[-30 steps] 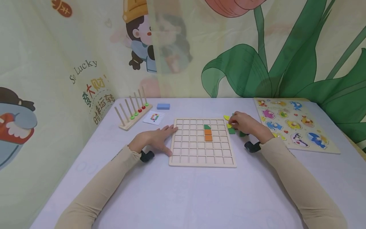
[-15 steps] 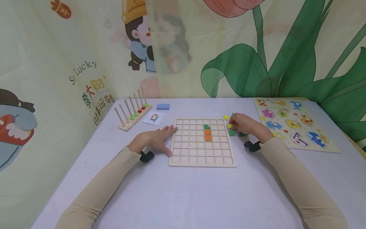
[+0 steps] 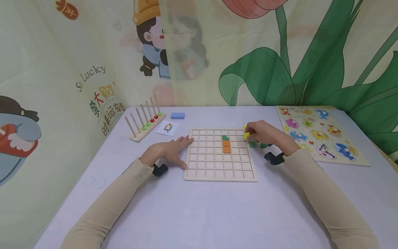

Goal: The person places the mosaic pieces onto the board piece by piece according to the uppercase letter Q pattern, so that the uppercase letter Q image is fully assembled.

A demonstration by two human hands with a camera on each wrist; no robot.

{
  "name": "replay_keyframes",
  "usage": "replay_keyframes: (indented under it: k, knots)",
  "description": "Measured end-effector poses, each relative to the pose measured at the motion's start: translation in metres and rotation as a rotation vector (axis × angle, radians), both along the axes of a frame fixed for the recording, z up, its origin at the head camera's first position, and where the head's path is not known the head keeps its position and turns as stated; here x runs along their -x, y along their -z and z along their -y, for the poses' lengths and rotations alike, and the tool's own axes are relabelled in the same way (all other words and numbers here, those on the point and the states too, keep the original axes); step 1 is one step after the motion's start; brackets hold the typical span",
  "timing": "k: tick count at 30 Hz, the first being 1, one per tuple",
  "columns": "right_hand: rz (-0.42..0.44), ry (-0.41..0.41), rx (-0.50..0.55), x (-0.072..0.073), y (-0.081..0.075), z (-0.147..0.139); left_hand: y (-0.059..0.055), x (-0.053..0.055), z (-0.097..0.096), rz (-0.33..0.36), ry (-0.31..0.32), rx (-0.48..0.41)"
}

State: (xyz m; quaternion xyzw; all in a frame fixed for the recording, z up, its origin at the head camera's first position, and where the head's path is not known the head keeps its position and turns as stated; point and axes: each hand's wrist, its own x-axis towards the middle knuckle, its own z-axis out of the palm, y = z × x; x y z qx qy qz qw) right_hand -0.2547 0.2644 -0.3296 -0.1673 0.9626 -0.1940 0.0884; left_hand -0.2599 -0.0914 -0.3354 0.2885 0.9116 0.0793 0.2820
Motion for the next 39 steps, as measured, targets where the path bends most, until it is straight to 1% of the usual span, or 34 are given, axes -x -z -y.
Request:
replay_keyframes:
  k: [4, 9, 12, 17, 22, 25, 28, 32, 35, 39]
  knots:
    - [-0.041, -0.053, 0.009, -0.006, -0.008, 0.007, 0.000, 0.000, -0.001, 0.004, -0.005, -0.002]
    - [-0.058, -0.102, 0.020, -0.013, -0.015, 0.017, 0.001, 0.001, -0.001, 0.002, 0.000, -0.011]
    - [-0.039, -0.135, 0.029, -0.017, -0.017, 0.024, 0.001, 0.001, 0.000, 0.003, -0.001, -0.013]
    - [0.035, -0.170, 0.028, -0.023, -0.018, 0.033, 0.002, 0.001, 0.000, 0.004, -0.003, -0.015]
    - [0.116, -0.185, 0.040, -0.025, -0.015, 0.039, 0.002, 0.001, 0.001, 0.004, -0.003, -0.017]
    - [0.150, -0.200, 0.044, -0.024, -0.011, 0.044, 0.002, 0.002, 0.000, 0.004, -0.003, -0.013]
    - [0.161, -0.220, 0.043, -0.024, -0.007, 0.049, 0.002, 0.002, 0.000, 0.004, -0.004, -0.008]
    - [0.150, -0.257, 0.042, -0.023, -0.003, 0.053, 0.002, 0.002, 0.000, 0.007, -0.008, -0.007]
    - [0.138, -0.257, 0.039, -0.024, 0.001, 0.055, 0.002, 0.002, 0.000, 0.004, -0.007, -0.006]
    - [0.123, -0.223, 0.033, -0.025, 0.003, 0.059, 0.002, 0.002, 0.000, 0.001, -0.009, -0.001]
